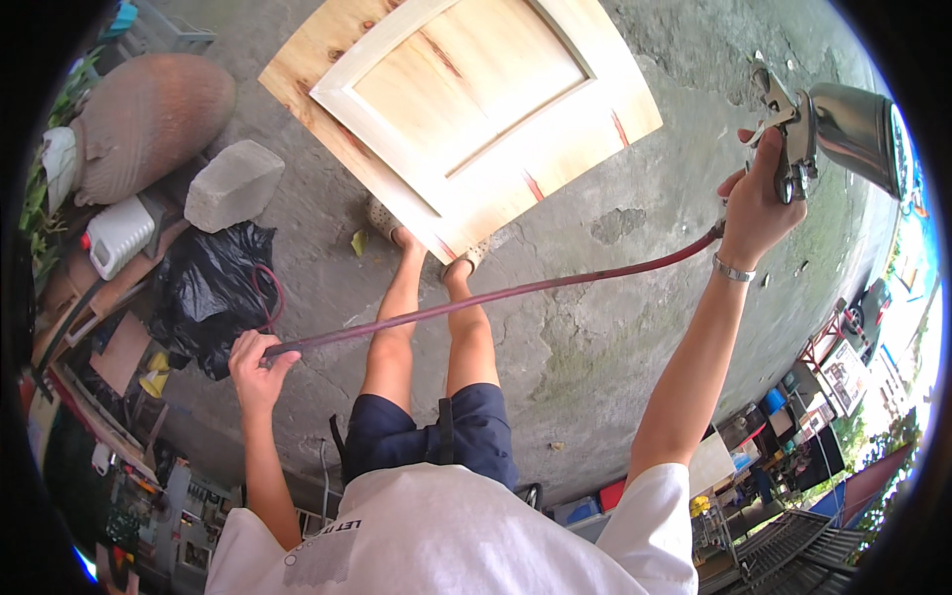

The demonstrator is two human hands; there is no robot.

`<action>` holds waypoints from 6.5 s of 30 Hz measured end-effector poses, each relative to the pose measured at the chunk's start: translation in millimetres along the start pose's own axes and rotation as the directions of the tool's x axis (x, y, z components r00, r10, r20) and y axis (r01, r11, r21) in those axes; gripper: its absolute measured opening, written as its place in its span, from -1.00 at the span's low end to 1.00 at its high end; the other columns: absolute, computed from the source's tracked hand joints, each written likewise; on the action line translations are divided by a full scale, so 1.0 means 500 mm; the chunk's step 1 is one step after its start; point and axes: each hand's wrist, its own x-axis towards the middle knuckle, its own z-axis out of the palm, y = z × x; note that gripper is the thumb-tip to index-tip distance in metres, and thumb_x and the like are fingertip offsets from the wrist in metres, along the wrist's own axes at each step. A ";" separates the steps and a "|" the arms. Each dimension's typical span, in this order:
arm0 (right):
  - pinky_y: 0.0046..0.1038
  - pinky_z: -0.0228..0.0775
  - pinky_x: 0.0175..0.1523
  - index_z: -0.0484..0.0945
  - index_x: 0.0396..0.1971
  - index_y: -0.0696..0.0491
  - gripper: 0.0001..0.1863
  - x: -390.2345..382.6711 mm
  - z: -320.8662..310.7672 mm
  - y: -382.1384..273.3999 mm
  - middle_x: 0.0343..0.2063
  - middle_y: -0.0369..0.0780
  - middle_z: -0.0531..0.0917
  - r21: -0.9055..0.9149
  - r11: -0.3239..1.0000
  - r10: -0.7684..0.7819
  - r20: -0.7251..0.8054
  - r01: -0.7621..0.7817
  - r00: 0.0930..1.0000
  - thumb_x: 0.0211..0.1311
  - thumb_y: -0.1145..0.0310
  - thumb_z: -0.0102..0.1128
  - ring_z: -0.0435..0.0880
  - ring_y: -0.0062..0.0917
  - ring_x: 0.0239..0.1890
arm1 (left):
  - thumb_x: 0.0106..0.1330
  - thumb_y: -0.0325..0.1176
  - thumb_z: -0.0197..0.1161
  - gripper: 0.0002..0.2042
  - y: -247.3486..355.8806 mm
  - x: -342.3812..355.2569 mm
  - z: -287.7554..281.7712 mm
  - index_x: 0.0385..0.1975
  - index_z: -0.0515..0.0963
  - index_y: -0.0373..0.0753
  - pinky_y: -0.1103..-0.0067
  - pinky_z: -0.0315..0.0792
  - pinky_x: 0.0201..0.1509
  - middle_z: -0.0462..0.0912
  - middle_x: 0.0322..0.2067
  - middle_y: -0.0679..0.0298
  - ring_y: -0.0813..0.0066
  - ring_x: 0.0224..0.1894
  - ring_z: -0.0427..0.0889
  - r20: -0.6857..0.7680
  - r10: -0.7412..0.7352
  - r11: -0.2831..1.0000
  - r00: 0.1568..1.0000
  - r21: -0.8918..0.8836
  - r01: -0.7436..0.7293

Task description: The person uses a spray gun to apply white paint to a wooden frame resting on a board. They move the spray gun in steady passes to cover the surface, then lift and rotate the frame to inspect the painted side before placing it on a workbench.

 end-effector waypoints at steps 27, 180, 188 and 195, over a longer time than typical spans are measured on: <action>-0.58 0.40 -0.50 0.73 -0.24 0.16 -0.72 -0.034 0.245 0.016 -0.61 -0.25 0.72 -0.076 0.987 -0.110 0.335 0.143 0.936 0.38 0.23 0.25 0.68 -0.64 -0.58 | 0.45 -0.13 0.03 -0.50 -0.091 0.034 -0.162 -0.74 0.19 -0.27 0.38 0.02 -0.48 0.16 -0.72 0.24 0.29 -0.65 0.16 -0.472 -0.007 0.999 0.881 -0.044 -0.016; -0.50 0.25 -0.52 0.64 -0.40 0.22 -0.76 -0.232 0.314 -0.111 -0.71 -0.25 0.55 0.089 0.993 0.004 0.631 -0.078 0.776 0.30 0.31 0.33 0.39 -0.69 -0.65 | 0.41 -0.16 0.03 -0.49 -0.059 0.048 -0.227 -0.78 0.15 -0.28 0.40 -0.07 -0.52 0.08 -0.75 0.23 0.33 -0.67 0.09 -0.476 -0.031 0.999 0.879 -0.046 0.010; -0.45 0.36 -0.46 0.60 -0.41 0.18 -0.85 -0.329 0.294 -0.187 -0.64 -0.12 0.58 0.141 0.987 -0.055 0.760 -0.082 0.648 0.22 0.42 0.36 0.53 -0.50 -0.63 | 0.40 -0.17 0.01 -0.51 -0.076 0.034 -0.228 -0.79 0.16 -0.27 0.40 -0.07 -0.52 0.09 -0.76 0.25 0.34 -0.67 0.10 -0.488 -0.034 0.999 0.872 -0.054 0.009; -0.41 0.39 -0.40 0.64 -0.35 0.18 -0.85 -0.384 0.269 -0.231 -0.57 -0.14 0.58 0.277 0.957 -0.198 0.839 -0.086 0.507 0.16 0.43 0.40 0.53 -0.39 -0.60 | 0.38 -0.17 -0.01 -0.52 -0.078 0.032 -0.229 -0.81 0.16 -0.25 0.41 -0.05 -0.51 0.11 -0.78 0.26 0.35 -0.67 0.11 -0.485 -0.048 0.998 0.873 -0.057 0.023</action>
